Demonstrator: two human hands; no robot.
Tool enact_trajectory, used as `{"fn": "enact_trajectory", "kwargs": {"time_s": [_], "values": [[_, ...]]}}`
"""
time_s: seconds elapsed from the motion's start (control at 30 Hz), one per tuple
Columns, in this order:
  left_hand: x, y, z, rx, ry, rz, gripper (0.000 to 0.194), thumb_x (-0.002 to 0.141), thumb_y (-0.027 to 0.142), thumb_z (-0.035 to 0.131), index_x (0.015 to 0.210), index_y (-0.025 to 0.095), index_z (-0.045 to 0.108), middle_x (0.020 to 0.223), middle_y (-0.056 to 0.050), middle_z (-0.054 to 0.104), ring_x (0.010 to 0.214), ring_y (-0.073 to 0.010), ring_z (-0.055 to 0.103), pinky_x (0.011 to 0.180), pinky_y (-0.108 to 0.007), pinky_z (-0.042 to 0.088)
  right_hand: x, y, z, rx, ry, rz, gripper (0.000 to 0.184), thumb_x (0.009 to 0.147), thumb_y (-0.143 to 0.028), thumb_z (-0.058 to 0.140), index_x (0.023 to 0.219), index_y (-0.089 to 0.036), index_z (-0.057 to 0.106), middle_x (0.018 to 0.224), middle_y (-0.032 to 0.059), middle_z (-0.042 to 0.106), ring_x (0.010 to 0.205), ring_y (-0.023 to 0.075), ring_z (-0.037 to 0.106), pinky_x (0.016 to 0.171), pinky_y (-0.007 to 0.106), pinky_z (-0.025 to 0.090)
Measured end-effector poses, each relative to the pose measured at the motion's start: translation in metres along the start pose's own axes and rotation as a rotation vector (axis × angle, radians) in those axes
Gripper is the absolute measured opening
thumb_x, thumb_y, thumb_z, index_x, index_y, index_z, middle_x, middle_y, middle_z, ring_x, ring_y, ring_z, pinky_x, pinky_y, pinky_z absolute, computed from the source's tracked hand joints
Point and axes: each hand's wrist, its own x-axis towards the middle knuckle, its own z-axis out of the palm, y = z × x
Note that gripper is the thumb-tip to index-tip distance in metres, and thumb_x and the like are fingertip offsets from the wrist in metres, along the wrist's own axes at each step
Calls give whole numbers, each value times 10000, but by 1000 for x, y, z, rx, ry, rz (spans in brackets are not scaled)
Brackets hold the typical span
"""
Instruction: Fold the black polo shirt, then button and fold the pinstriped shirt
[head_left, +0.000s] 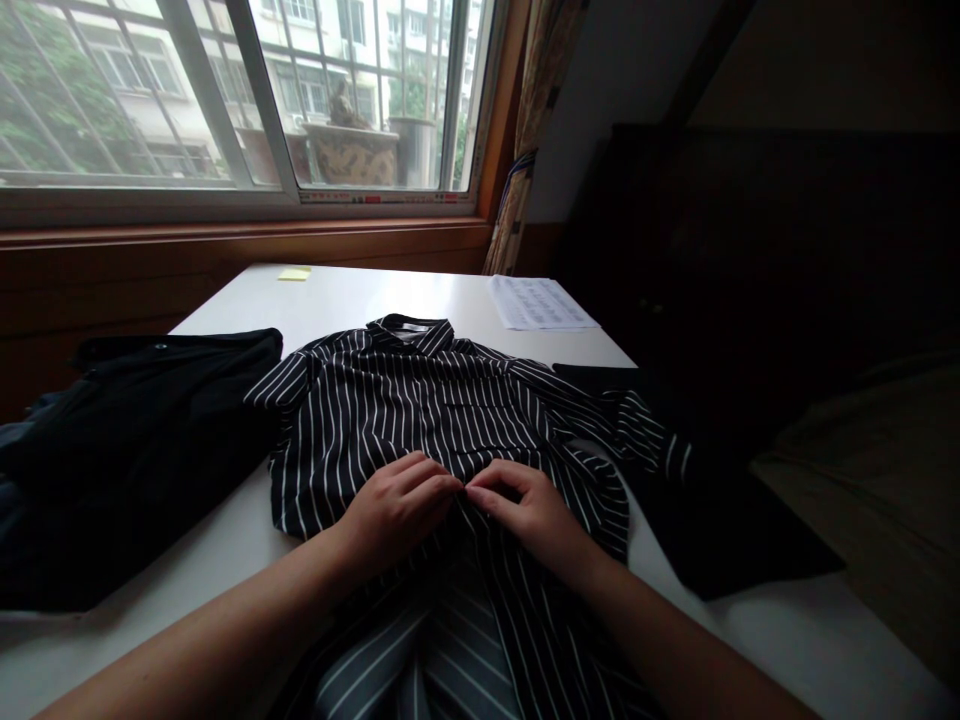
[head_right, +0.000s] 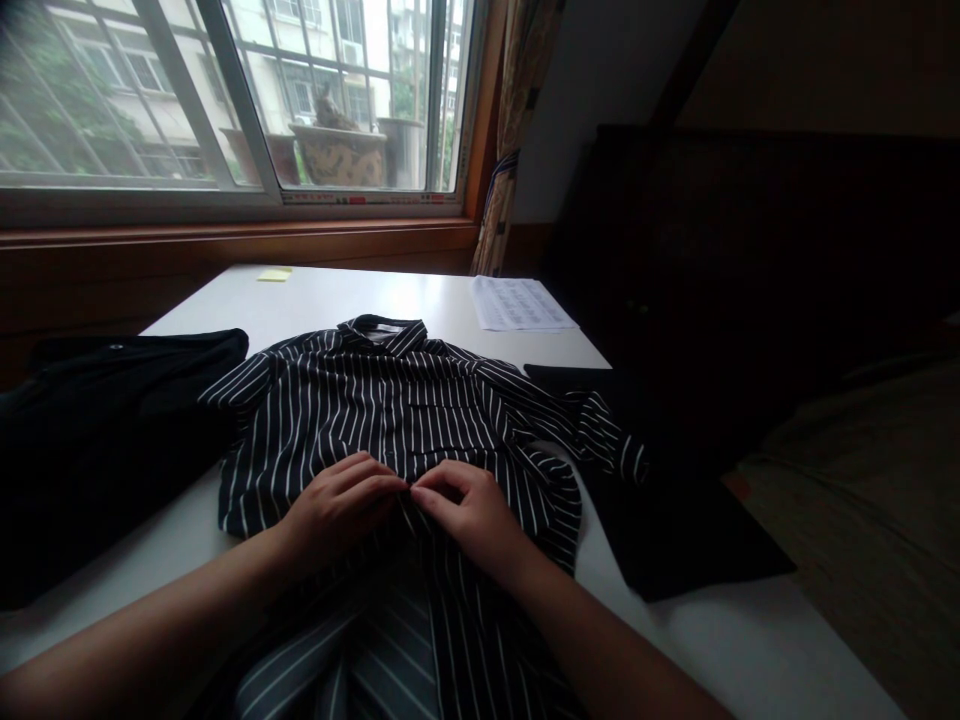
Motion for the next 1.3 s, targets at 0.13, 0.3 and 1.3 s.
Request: {"fn": "enact_trajectory", "kwargs": {"time_s": [0.13,0.3,1.3], "values": [[1,0,0,0,18,1,122,991,162,499,1069,168,593,902,-49,671,799,-168,603,724,-314,552,0,0,0,-15,17,7,106,895,-263,659,824,-201,707,805,4,701,779,162,649,745,288,491],[2,1,-1,-22,61,-22,107,981,151,516,1051,165,597,903,-50,679,790,-162,603,709,-306,550,0,0,-1,-16,48,12,115,891,-281,648,829,-203,705,788,2,688,754,158,637,708,281,493],[-2,0,4,24,-32,-3,109,996,179,499,1031,156,600,871,-46,632,775,-164,575,691,-304,529,-11,-5,-1,-477,58,-469,134,929,-174,600,950,-212,726,837,34,657,739,146,614,687,280,505]]}}
